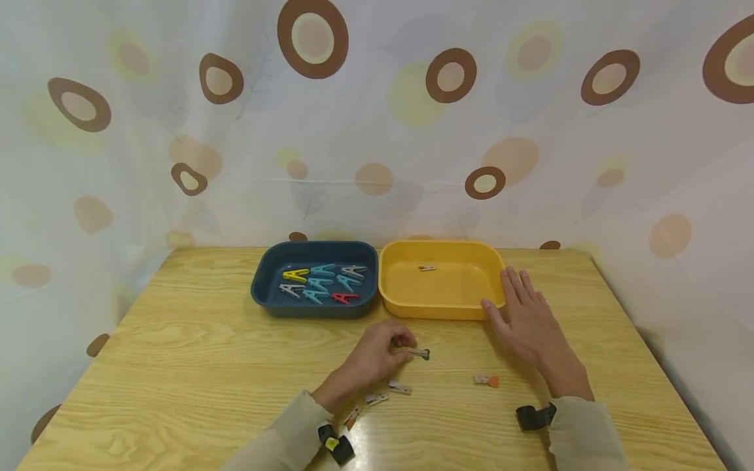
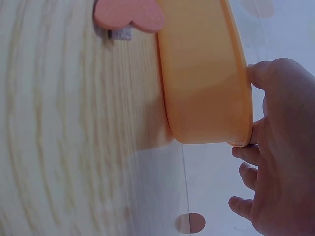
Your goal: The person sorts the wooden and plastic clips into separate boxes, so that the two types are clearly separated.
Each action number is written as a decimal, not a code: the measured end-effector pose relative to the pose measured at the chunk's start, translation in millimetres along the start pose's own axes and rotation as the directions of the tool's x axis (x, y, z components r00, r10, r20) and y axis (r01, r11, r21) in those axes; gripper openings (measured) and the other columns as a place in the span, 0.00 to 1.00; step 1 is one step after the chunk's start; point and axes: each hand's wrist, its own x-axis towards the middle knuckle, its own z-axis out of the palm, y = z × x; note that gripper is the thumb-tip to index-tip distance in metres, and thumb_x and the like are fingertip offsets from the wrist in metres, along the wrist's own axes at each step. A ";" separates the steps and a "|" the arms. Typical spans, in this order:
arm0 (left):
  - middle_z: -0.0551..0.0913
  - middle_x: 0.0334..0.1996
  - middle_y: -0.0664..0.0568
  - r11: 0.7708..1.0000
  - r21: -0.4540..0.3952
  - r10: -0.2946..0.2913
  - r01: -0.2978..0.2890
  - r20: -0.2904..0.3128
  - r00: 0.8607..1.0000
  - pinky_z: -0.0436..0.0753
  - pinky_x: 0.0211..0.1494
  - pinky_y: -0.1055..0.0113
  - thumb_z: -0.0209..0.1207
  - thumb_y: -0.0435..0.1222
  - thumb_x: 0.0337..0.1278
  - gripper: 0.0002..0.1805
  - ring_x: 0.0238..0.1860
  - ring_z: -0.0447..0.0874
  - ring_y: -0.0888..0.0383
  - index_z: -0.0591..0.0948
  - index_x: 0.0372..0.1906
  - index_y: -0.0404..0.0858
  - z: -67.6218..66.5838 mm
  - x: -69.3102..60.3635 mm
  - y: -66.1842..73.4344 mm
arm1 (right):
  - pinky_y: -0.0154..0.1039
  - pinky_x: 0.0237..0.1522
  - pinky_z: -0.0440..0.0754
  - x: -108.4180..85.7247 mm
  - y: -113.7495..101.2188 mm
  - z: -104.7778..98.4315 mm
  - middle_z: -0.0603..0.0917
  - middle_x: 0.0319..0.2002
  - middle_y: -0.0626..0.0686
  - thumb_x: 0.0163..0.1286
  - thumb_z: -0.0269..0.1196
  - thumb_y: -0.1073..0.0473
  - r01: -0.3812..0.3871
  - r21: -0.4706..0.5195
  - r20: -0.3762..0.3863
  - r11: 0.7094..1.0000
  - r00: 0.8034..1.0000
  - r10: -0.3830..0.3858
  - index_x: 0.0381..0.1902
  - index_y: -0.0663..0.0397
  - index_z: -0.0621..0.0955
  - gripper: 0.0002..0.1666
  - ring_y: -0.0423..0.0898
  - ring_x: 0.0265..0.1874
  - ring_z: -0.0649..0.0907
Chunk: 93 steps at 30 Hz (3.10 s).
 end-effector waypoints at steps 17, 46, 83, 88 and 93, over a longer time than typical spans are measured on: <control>0.80 0.32 0.58 1.000 0.005 0.002 -0.002 -0.018 1.000 0.73 0.37 0.76 0.70 0.30 0.61 0.03 0.33 0.74 0.65 0.87 0.34 0.40 2.7 -1.2 1.1 | 0.71 0.73 0.45 -2.1 2.0 2.3 0.45 0.80 0.71 0.84 0.46 0.42 0.002 -0.001 -0.009 1.000 1.000 -0.002 0.81 0.68 0.43 0.47 0.68 0.79 0.42; 0.82 0.28 0.61 0.999 -0.034 0.023 -0.024 -0.043 0.999 0.76 0.36 0.79 0.69 0.31 0.63 0.02 0.30 0.75 0.70 0.87 0.34 0.40 -2.9 2.4 0.7 | 0.70 0.74 0.44 1.6 0.1 0.5 0.43 0.80 0.70 0.84 0.46 0.42 0.001 0.001 0.005 1.000 1.000 -0.001 0.81 0.69 0.43 0.47 0.67 0.79 0.40; 0.85 0.35 0.56 0.987 -0.062 0.139 -0.151 -0.169 0.976 0.84 0.44 0.70 0.68 0.31 0.64 0.01 0.36 0.80 0.66 0.87 0.38 0.39 -35.0 10.8 26.8 | 0.74 0.71 0.46 -2.7 2.0 -0.5 0.41 0.81 0.68 0.84 0.45 0.41 -0.011 -0.023 0.001 1.000 1.000 0.011 0.81 0.67 0.42 0.47 0.67 0.79 0.41; 0.86 0.34 0.53 0.983 -0.109 0.127 -0.151 -0.197 0.972 0.85 0.44 0.66 0.68 0.30 0.64 0.01 0.36 0.81 0.63 0.87 0.38 0.38 -39.0 15.4 31.4 | 0.73 0.72 0.45 -1.0 0.2 0.4 0.41 0.81 0.67 0.84 0.45 0.41 -0.007 -0.012 0.009 1.000 1.000 0.008 0.82 0.67 0.42 0.47 0.66 0.80 0.40; 0.86 0.34 0.53 0.982 -0.117 0.123 -0.151 -0.216 0.969 0.85 0.45 0.63 0.68 0.31 0.65 0.02 0.36 0.81 0.62 0.87 0.39 0.36 -43.6 25.5 31.7 | 0.73 0.72 0.46 0.5 -2.1 -0.9 0.42 0.81 0.68 0.84 0.45 0.41 -0.006 -0.021 0.004 1.000 1.000 0.006 0.81 0.67 0.43 0.47 0.66 0.80 0.41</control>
